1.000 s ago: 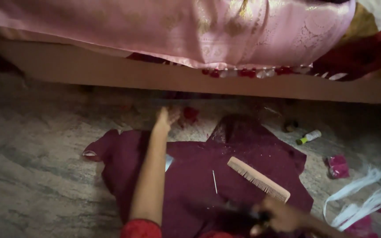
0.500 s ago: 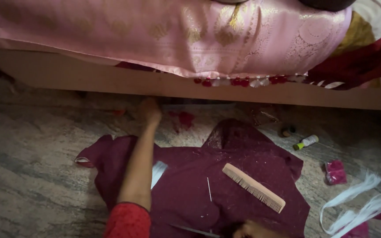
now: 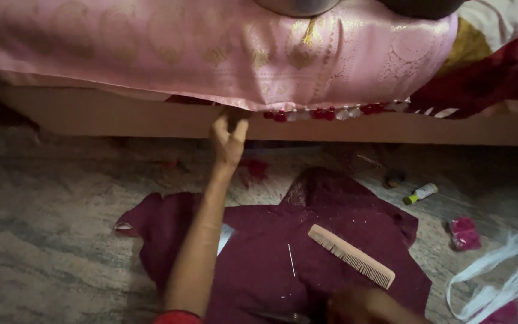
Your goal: Attaching decorative tassels to the edge of a pink fabric.
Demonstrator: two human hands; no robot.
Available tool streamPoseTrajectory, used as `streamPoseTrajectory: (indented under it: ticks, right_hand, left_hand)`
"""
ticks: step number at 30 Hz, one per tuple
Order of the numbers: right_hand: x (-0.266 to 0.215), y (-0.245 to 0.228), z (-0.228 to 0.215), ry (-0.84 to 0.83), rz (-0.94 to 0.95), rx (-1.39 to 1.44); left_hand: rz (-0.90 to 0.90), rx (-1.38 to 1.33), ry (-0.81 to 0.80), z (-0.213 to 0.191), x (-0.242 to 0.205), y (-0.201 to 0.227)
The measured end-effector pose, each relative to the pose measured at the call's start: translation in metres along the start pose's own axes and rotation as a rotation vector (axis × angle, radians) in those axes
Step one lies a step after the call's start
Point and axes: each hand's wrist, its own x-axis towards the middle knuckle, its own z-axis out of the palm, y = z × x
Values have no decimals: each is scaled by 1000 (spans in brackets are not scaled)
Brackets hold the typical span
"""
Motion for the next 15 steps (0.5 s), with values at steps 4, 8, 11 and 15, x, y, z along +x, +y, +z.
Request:
streamPoseTrajectory:
  ticks: [4, 8, 11, 15]
  right_hand:
    - [4, 40, -40, -77, -28, -155]
    - [-10, 12, -138, 404, 174, 268]
    - [-20, -8, -194, 449, 357, 232]
    - [-17, -19, -232, 809, 299, 552]
  left_hand:
    - [-343, -782, -175, 8, -10, 91]
    - [-495, -837, -216, 1, -27, 137]
    - [-497, -879, -213, 0, -35, 140]
    - [-466, -707, -218, 11, -40, 120]
